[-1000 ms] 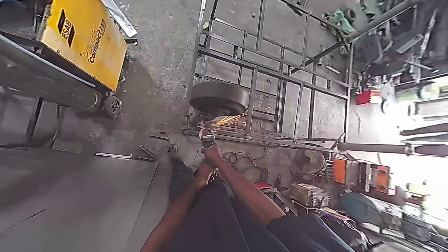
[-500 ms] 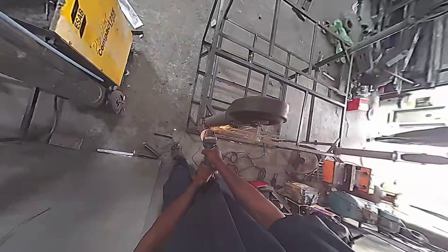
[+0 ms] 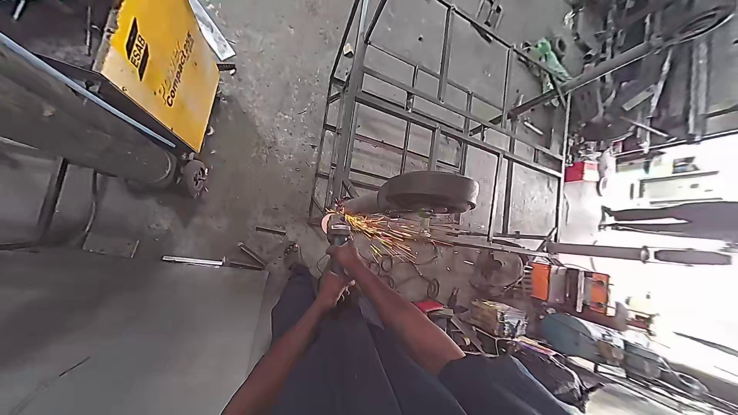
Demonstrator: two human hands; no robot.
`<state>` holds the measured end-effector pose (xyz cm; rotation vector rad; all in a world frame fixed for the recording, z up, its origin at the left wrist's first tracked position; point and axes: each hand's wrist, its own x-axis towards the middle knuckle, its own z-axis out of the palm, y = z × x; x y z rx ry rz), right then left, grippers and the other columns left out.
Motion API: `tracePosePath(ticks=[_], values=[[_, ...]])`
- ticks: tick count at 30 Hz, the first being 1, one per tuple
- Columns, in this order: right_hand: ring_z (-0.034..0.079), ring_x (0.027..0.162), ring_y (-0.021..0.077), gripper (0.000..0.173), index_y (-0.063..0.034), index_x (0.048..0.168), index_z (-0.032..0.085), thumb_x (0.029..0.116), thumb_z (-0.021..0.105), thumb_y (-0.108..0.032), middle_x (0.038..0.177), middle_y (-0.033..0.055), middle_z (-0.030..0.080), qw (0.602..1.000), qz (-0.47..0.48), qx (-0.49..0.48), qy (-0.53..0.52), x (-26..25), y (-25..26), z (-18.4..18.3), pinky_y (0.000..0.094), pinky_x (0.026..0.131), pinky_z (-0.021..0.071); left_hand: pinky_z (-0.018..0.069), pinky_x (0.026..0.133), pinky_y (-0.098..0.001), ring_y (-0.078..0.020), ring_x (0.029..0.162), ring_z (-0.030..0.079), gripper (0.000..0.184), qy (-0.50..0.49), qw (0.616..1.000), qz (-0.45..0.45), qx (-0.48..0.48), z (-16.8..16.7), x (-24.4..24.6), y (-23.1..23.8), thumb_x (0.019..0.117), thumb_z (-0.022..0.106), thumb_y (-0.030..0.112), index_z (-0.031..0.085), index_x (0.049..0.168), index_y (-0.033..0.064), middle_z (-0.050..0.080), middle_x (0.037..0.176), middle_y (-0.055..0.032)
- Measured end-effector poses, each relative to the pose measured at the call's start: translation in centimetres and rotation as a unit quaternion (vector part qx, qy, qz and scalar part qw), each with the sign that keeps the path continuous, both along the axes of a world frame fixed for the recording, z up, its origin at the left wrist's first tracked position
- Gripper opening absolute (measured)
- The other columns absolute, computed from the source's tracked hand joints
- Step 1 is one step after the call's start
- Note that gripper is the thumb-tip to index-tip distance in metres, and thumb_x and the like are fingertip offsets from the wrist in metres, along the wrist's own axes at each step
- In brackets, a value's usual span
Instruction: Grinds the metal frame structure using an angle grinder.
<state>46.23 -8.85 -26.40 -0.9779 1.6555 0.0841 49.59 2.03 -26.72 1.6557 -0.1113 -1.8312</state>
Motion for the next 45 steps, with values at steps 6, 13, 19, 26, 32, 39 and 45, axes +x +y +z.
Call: tracePosePath(ticks=[6, 13, 19, 26, 32, 39, 45], values=[[0.068, 0.097, 0.0311, 0.06, 0.0029, 0.126, 0.057, 0.0767, 0.085, -0.017, 0.107, 0.0206, 0.067, 1.0, 0.013, -0.01, 0.024, 1.1, -0.8, -0.1, 0.051, 0.086, 0.0564, 0.0544, 0.048, -0.0346, -0.0195, 0.053, 0.061, 0.054, 0.016, 1.0, -0.009, 0.015, 0.4, 1.8, -0.9, 0.0843, 0.081, 0.013, 0.049, 0.125, -0.0027, 0.065, 0.078, -0.013], [0.067, 0.096, 0.0305, 0.058, 0.0003, 0.121, 0.059, 0.0745, 0.085, -0.022, 0.105, 0.0185, 0.067, 0.999, -0.001, 0.0, 0.034, -1.6, 0.1, -0.4, 0.0522, 0.084, 0.056, 0.0583, 0.055, -0.0388, -0.0222, 0.06, 0.066, 0.061, -0.002, 0.999, -0.038, 0.03, -0.7, -0.8, -0.1, 0.0826, 0.084, 0.019, 0.05, 0.129, -0.0015, 0.067, 0.085, -0.0148], [0.067, 0.094, 0.032, 0.059, 0.002, 0.126, 0.055, 0.0774, 0.084, -0.016, 0.104, 0.0207, 0.067, 0.992, -0.1, -0.016, 0.075, -6.7, 1.1, 0.3, 0.0521, 0.082, 0.0557, 0.0609, 0.07, -0.0405, -0.0225, 0.074, 0.069, 0.06, 0.024, 0.992, -0.115, -0.046, -2.7, -4.7, 0.6, 0.0736, 0.084, 0.007, 0.055, 0.125, -0.0049, 0.069, 0.092, -0.0157], [0.067, 0.101, 0.0327, 0.065, -0.0013, 0.127, 0.057, 0.0761, 0.085, -0.03, 0.108, 0.0191, 0.068, 0.997, -0.001, -0.005, 0.072, -5.8, 0.3, -2.3, 0.0547, 0.088, 0.0554, 0.0535, 0.047, -0.0321, -0.0171, 0.052, 0.06, 0.048, 0.045, 0.999, -0.014, -0.007, -0.9, -4.4, 0.1, 0.0871, 0.075, 0.008, 0.049, 0.126, -0.0018, 0.064, 0.072, -0.0099], [0.067, 0.107, 0.0336, 0.068, -0.0018, 0.13, 0.057, 0.078, 0.083, -0.037, 0.113, 0.0191, 0.069, 0.99, -0.011, 0.013, 0.138, -10.3, -0.5, -0.4, 0.056, 0.091, 0.0545, 0.0573, 0.062, -0.0309, -0.0129, 0.067, 0.064, 0.059, 0.035, 0.993, -0.074, -0.08, -2.5, -8.4, -0.2, 0.0839, 0.08, 0.013, 0.05, 0.132, -0.0024, 0.066, 0.088, -0.0094], [0.068, 0.107, 0.0336, 0.08, -0.0059, 0.139, 0.048, 0.0763, 0.083, -0.041, 0.116, 0.0178, 0.069, 0.986, 0.104, 0.0, 0.132, -8.1, 0.5, -1.8, 0.0564, 0.089, 0.0554, 0.0545, 0.061, -0.0261, -0.008, 0.064, 0.059, 0.056, 0.008, 0.997, 0.029, -0.068, -2.3, -8.7, 1.0, 0.0848, 0.074, 0.005, 0.046, 0.133, -0.0045, 0.062, 0.083, -0.005], [0.068, 0.107, 0.0339, 0.075, -0.0035, 0.137, 0.052, 0.079, 0.082, -0.04, 0.115, 0.019, 0.068, 0.985, 0.11, 0.0, 0.13, -9.1, 0.5, -1.7, 0.0559, 0.09, 0.0554, 0.0539, 0.053, -0.0263, -0.0098, 0.055, 0.059, 0.056, 0.062, 0.989, 0.092, -0.096, -3.0, -10.1, 1.2, 0.0792, 0.076, 0.002, 0.047, 0.126, -0.0016, 0.062, 0.073, -0.0033]])
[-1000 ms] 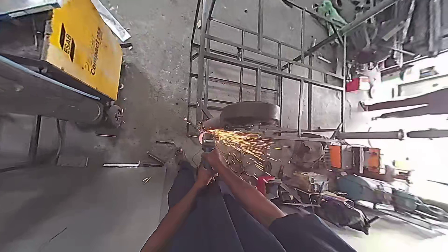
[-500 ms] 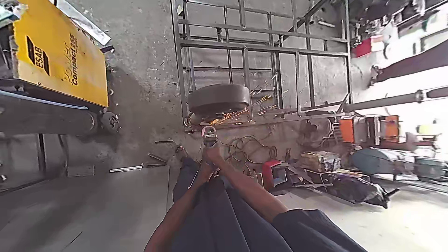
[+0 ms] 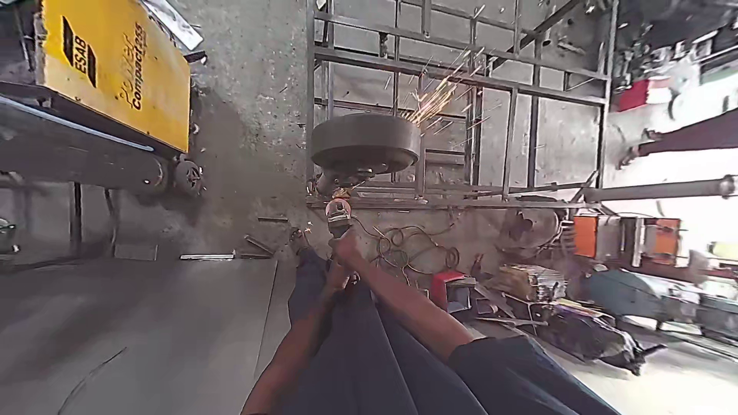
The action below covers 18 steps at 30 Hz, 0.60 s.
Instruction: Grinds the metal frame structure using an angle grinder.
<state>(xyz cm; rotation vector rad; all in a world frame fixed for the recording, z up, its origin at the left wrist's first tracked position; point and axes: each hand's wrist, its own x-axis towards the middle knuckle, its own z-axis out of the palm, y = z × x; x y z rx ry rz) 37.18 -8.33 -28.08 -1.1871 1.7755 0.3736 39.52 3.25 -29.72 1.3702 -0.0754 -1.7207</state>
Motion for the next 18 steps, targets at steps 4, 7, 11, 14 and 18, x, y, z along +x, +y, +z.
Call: tracePosePath(ticks=[4, 7, 11, 14, 18], values=[[0.068, 0.105, 0.0349, 0.08, -0.0029, 0.138, 0.048, 0.0762, 0.083, -0.038, 0.113, 0.0193, 0.068, 1.0, 0.025, -0.008, -0.013, 1.5, 0.1, -0.2, 0.0568, 0.088, 0.0554, 0.0534, 0.052, -0.0256, -0.0089, 0.053, 0.058, 0.051, -0.016, 0.999, 0.026, 0.02, 0.4, 0.7, -0.1, 0.0784, 0.074, -0.001, 0.048, 0.123, -0.0021, 0.061, 0.07, -0.0025], [0.068, 0.106, 0.0347, 0.079, -0.0047, 0.139, 0.048, 0.0763, 0.085, -0.035, 0.114, 0.0191, 0.068, 1.0, -0.021, -0.007, -0.011, 0.0, -0.2, 0.6, 0.0567, 0.089, 0.0552, 0.0553, 0.056, -0.0277, -0.0105, 0.058, 0.061, 0.061, -0.031, 0.999, -0.023, 0.014, -0.1, 0.0, -0.4, 0.0763, 0.077, -0.003, 0.048, 0.129, -0.0036, 0.064, 0.078, -0.0057], [0.068, 0.107, 0.0342, 0.072, -0.0002, 0.134, 0.052, 0.0781, 0.085, -0.031, 0.114, 0.0208, 0.068, 0.994, -0.102, -0.017, -0.031, -3.5, -1.5, 0.8, 0.0548, 0.092, 0.0551, 0.0583, 0.063, -0.0324, -0.015, 0.068, 0.065, 0.059, -0.049, 0.994, -0.098, -0.004, -0.1, -1.6, -1.9, 0.0754, 0.081, 0.001, 0.053, 0.126, -0.005, 0.067, 0.089, -0.0111], [0.069, 0.093, 0.0328, 0.061, 0.0028, 0.126, 0.057, 0.0766, 0.086, -0.018, 0.104, 0.0217, 0.068, 0.959, -0.239, -0.067, -0.136, -5.9, -2.3, 0.3, 0.0529, 0.084, 0.0575, 0.0599, 0.065, -0.0404, -0.0234, 0.072, 0.067, 0.073, -0.112, 0.964, -0.238, 0.042, 2.5, -0.8, -4.7, 0.0685, 0.084, 0.007, 0.048, 0.131, -0.002, 0.066, 0.096, -0.0171], [0.068, 0.079, 0.0295, 0.053, 0.0045, 0.119, 0.057, 0.0772, 0.085, -0.011, 0.093, 0.0206, 0.068, 0.884, -0.366, -0.129, -0.26, -8.1, -2.7, 1.5, 0.0481, 0.074, 0.0591, 0.0602, 0.076, -0.0496, -0.0284, 0.086, 0.07, 0.081, -0.221, 0.9, -0.372, 0.054, 4.4, -1.2, -7.4, 0.0663, 0.086, 0.022, 0.048, 0.136, 0.0038, 0.069, 0.105, -0.0173]])
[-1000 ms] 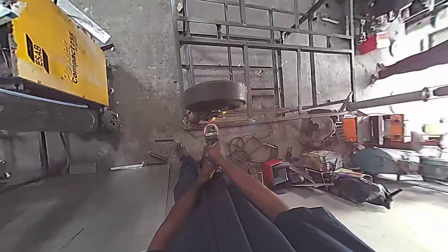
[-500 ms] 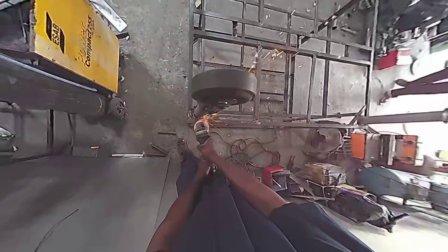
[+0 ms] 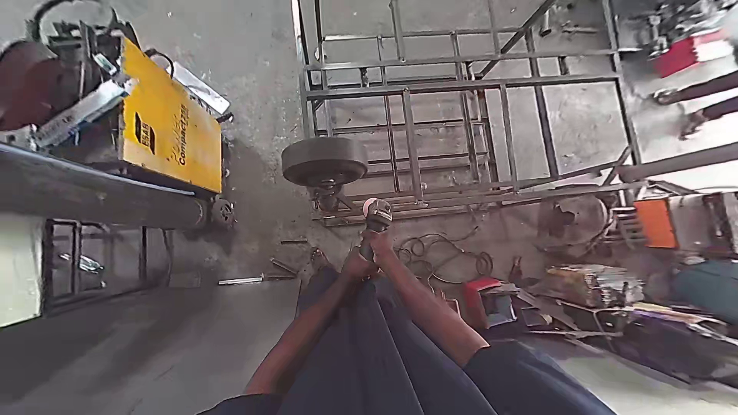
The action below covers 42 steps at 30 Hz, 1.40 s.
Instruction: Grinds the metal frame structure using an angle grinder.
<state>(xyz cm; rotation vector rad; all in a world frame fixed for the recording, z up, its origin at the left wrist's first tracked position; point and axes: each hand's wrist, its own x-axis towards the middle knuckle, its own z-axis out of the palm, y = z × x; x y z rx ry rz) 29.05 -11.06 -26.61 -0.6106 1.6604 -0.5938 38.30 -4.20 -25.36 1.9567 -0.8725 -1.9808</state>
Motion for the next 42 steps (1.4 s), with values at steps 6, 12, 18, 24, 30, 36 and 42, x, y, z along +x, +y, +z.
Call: tracePosePath(ticks=[6, 12, 18, 24, 30, 36, 42], values=[[0.067, 0.075, 0.0268, 0.048, 0.0015, 0.113, 0.061, 0.0723, 0.084, -0.009, 0.089, 0.0178, 0.068, 0.981, -0.147, -0.059, -0.116, -0.9, -0.5, 2.0, 0.0458, 0.067, 0.058, 0.059, 0.081, -0.0527, -0.0297, 0.091, 0.071, 0.087, -0.09, 0.986, -0.135, -0.045, 2.8, 0.5, -3.0, 0.0639, 0.088, 0.027, 0.048, 0.138, 0.006, 0.07, 0.107, -0.0164], [0.07, 0.078, 0.0277, 0.054, -0.0005, 0.116, 0.062, 0.069, 0.085, -0.014, 0.091, 0.0172, 0.07, 0.956, -0.249, -0.092, -0.128, 1.0, -1.0, 2.7, 0.0474, 0.069, 0.0597, 0.0603, 0.08, -0.0501, -0.0291, 0.091, 0.071, 0.104, -0.045, 0.981, -0.178, -0.061, 3.2, 3.3, -6.0, 0.0609, 0.092, 0.02, 0.037, 0.148, 0.0071, 0.069, 0.112, -0.0192], [0.07, 0.089, 0.0277, 0.065, -0.0044, 0.125, 0.061, 0.0696, 0.087, -0.026, 0.103, 0.0162, 0.071, 0.922, -0.351, -0.129, -0.096, 8.1, -0.4, 0.8, 0.0501, 0.077, 0.0592, 0.0634, 0.067, -0.044, -0.0275, 0.081, 0.073, 0.09, 0.05, 0.956, -0.275, -0.085, 3.4, 10.9, -8.9, 0.0676, 0.091, 0.016, 0.043, 0.143, 0.0049, 0.07, 0.106, -0.0193], [0.072, 0.083, 0.0259, 0.054, 0.0001, 0.118, 0.061, 0.0723, 0.083, -0.018, 0.096, 0.0161, 0.072, 0.865, -0.467, -0.15, -0.105, 17.9, 2.6, 2.1, 0.046, 0.074, 0.0617, 0.062, 0.073, -0.0449, -0.0265, 0.084, 0.071, 0.105, 0.042, 0.911, -0.402, -0.081, 3.2, 20.3, -8.5, 0.0655, 0.093, 0.025, 0.035, 0.151, 0.0079, 0.068, 0.11, -0.0191], [0.071, 0.079, 0.024, 0.048, -0.003, 0.115, 0.064, 0.0739, 0.083, -0.021, 0.092, 0.0137, 0.072, 0.824, -0.537, -0.129, -0.129, 21.9, 7.6, 2.3, 0.0448, 0.072, 0.0601, 0.0627, 0.059, -0.0444, -0.0292, 0.074, 0.073, 0.093, 0.046, 0.888, -0.458, -0.006, 3.1, 23.3, -5.8, 0.0643, 0.09, 0.018, 0.04, 0.142, 0.0078, 0.07, 0.105, -0.0194], [0.07, 0.075, 0.0236, 0.04, 0.0002, 0.112, 0.062, 0.0789, 0.078, -0.016, 0.088, 0.0149, 0.07, 0.777, -0.587, -0.089, -0.209, 24.0, 9.8, -0.1, 0.043, 0.069, 0.0606, 0.0604, 0.066, -0.0461, -0.0264, 0.076, 0.07, 0.091, -0.036, 0.858, -0.513, -0.005, 1.6, 24.6, -3.9, 0.0617, 0.09, 0.023, 0.047, 0.139, 0.0067, 0.069, 0.104, -0.0167], [0.068, 0.076, 0.023, 0.032, -0.0011, 0.107, 0.063, 0.0834, 0.073, -0.02, 0.087, 0.0131, 0.069, 0.76, -0.55, -0.018, -0.346, 27.2, 10.2, -5.1, 0.0432, 0.069, 0.0589, 0.0597, 0.078, -0.0483, -0.0269, 0.088, 0.07, 0.084, -0.108, 0.865, -0.49, -0.006, 1.0, 26.6, -2.5, 0.0622, 0.089, 0.014, 0.05, 0.135, 0.0008, 0.07, 0.105, -0.017]])
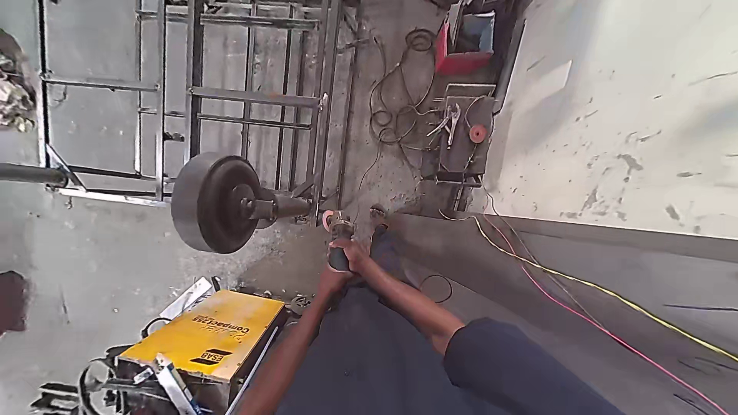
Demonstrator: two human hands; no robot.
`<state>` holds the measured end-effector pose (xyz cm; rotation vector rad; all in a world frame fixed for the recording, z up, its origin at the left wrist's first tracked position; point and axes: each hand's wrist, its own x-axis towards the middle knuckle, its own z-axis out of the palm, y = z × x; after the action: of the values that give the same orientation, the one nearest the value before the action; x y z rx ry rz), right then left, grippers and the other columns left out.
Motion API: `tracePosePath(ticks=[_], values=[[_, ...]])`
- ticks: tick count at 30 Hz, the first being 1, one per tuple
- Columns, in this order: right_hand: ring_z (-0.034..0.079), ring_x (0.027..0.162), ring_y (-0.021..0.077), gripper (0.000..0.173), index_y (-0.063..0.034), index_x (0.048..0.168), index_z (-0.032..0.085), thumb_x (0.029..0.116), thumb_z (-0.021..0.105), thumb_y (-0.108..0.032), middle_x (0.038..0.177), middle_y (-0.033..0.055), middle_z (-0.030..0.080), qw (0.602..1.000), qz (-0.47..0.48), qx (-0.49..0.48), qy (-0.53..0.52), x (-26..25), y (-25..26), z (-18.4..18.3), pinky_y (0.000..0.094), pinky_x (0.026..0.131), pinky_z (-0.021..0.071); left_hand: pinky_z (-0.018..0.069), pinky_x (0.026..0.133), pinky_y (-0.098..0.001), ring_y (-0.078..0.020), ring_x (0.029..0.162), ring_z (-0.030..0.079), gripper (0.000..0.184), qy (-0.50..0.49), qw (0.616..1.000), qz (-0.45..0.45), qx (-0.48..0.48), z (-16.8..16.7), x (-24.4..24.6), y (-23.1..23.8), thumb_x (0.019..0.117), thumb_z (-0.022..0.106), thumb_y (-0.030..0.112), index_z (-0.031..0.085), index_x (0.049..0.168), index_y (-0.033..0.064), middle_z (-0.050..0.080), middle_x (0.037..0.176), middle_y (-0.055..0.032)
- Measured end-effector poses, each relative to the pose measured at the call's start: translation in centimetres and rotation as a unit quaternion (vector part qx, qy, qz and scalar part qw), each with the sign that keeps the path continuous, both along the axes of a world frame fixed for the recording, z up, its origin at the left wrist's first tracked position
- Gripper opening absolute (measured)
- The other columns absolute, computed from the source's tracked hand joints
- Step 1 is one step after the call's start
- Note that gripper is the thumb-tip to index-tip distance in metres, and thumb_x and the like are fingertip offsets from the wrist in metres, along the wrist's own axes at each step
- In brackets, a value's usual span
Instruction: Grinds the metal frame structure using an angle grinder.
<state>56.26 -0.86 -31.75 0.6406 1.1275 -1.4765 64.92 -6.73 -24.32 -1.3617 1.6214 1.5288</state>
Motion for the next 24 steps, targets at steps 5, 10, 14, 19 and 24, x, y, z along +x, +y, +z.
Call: tracePosePath(ticks=[5, 10, 14, 19, 24], values=[[0.068, 0.075, 0.0215, 0.021, -0.0005, 0.108, 0.063, 0.0945, 0.061, -0.016, 0.087, 0.012, 0.068, 0.996, -0.011, -0.043, -0.077, 0.5, -0.6, -0.2, 0.0401, 0.07, 0.0594, 0.0589, 0.08, -0.0504, -0.028, 0.089, 0.07, 0.074, -0.056, 0.997, -0.022, -0.046, 0.7, -0.2, -0.3, 0.0628, 0.089, 0.014, 0.056, 0.128, -0.0009, 0.07, 0.103, -0.0173], [0.067, 0.074, 0.0203, 0.017, -0.0013, 0.105, 0.061, 0.0951, 0.059, -0.015, 0.085, 0.0112, 0.067, 0.991, -0.018, -0.08, -0.106, -1.1, -1.6, -0.4, 0.0388, 0.069, 0.0591, 0.059, 0.077, -0.0492, -0.0294, 0.089, 0.069, 0.093, -0.098, 0.994, -0.02, -0.053, 0.1, -1.8, -1.2, 0.0652, 0.088, 0.012, 0.039, 0.143, -0.0006, 0.066, 0.111, -0.0208], [0.067, 0.069, 0.0208, 0.013, -0.0023, 0.105, 0.059, 0.097, 0.057, -0.012, 0.08, 0.0108, 0.066, 0.986, -0.033, -0.081, -0.139, -1.2, -1.5, -0.5, 0.0376, 0.065, 0.0593, 0.0597, 0.082, -0.0505, -0.0294, 0.096, 0.07, 0.091, -0.093, 0.992, -0.029, -0.075, -0.1, -1.8, -1.0, 0.0605, 0.089, 0.012, 0.046, 0.139, -0.0004, 0.068, 0.112, -0.0196], [0.067, 0.073, 0.0219, 0.014, -0.0018, 0.104, 0.059, 0.0957, 0.058, -0.012, 0.084, 0.012, 0.067, 0.984, -0.03, -0.096, -0.146, -2.2, -2.1, -0.3, 0.0386, 0.067, 0.0593, 0.0589, 0.084, -0.0488, -0.0291, 0.098, 0.069, 0.096, -0.105, 0.99, -0.034, -0.093, 0.9, -3.2, -1.2, 0.0606, 0.089, 0.01, 0.04, 0.142, -0.0014, 0.066, 0.114, -0.0201], [0.066, 0.068, 0.0197, 0.011, -0.0032, 0.101, 0.059, 0.0976, 0.055, -0.012, 0.079, 0.0099, 0.066, 0.983, -0.038, -0.084, -0.161, -3.0, -2.1, 0.2, 0.0365, 0.063, 0.0584, 0.0595, 0.081, -0.0511, -0.0284, 0.093, 0.071, 0.08, -0.105, 0.987, -0.063, -0.104, 0.5, -3.7, -1.7, 0.0576, 0.091, 0.015, 0.055, 0.127, -0.0022, 0.07, 0.103, -0.017]])
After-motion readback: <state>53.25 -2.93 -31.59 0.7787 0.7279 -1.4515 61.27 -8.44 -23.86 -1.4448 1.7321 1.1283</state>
